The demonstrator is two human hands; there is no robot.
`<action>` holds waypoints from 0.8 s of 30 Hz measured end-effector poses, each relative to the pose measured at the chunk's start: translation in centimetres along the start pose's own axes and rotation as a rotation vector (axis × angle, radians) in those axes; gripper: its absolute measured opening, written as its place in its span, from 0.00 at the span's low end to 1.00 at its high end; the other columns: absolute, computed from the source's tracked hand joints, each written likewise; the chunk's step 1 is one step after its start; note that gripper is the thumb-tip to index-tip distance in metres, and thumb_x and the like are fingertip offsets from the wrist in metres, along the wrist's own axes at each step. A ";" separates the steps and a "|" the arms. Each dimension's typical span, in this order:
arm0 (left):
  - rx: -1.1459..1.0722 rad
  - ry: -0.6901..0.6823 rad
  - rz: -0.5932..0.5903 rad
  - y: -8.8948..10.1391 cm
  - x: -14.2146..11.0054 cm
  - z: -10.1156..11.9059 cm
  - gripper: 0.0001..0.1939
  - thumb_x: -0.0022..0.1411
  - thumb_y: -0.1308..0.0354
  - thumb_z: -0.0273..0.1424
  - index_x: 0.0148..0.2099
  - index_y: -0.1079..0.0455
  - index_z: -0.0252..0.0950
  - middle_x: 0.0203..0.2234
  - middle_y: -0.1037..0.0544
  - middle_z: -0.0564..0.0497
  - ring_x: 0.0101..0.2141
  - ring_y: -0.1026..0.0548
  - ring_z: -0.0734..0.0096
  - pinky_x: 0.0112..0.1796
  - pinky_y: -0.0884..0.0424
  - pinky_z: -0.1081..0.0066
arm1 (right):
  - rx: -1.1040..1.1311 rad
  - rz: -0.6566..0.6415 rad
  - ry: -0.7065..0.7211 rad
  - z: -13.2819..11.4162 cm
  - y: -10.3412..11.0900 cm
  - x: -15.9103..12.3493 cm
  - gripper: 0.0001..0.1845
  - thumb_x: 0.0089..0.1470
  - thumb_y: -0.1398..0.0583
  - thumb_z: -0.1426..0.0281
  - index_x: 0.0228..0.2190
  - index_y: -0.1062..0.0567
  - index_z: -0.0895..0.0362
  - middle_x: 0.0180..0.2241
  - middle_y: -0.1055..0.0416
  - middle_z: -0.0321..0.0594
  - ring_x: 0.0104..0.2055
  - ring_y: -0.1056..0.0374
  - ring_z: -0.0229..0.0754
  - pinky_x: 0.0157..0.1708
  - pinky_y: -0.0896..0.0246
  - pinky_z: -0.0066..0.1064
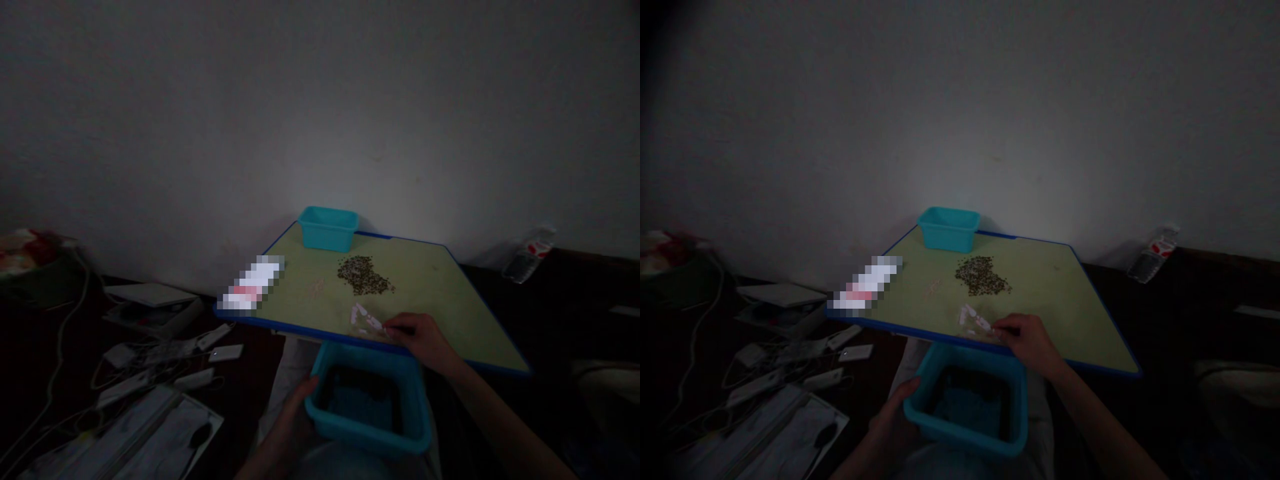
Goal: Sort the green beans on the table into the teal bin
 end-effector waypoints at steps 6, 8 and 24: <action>0.030 0.016 -0.019 0.3 0.2 -0.2 0.18 0.59 0.41 0.37 0.43 0.21 0.29 0.38 0.14 0.39 0.41 0.19 0.48 0.49 0.29 0.53 | 0.015 0.001 0.005 0.4 0.0 -0.1 0.10 0.54 0.39 0.68 0.34 0.17 0.54 0.34 0.20 0.40 0.35 0.26 0.43 0.36 0.34 0.32; 0.048 0.006 -0.012 0.3 0.3 -0.1 0.16 0.58 0.41 0.37 0.41 0.20 0.30 0.36 0.14 0.40 0.39 0.19 0.49 0.47 0.29 0.54 | 0.019 0.000 -0.002 0.5 0.0 -0.1 0.10 0.54 0.39 0.67 0.34 0.17 0.54 0.34 0.20 0.40 0.35 0.25 0.43 0.36 0.33 0.32; 0.000 0.036 -0.024 -0.3 -0.2 0.1 0.16 0.61 0.43 0.36 0.43 0.21 0.31 0.37 0.14 0.40 0.39 0.18 0.50 0.43 0.26 0.56 | 0.015 0.002 0.040 0.1 -0.7 0.7 0.11 0.54 0.40 0.68 0.35 0.17 0.54 0.35 0.19 0.42 0.37 0.25 0.45 0.39 0.32 0.35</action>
Point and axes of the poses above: each hand's wrist, its own x-axis towards the middle knuckle, its own y-axis out of the back of the hand, z = x × y, the point moved 5 cm from there along x, towards the middle knuckle
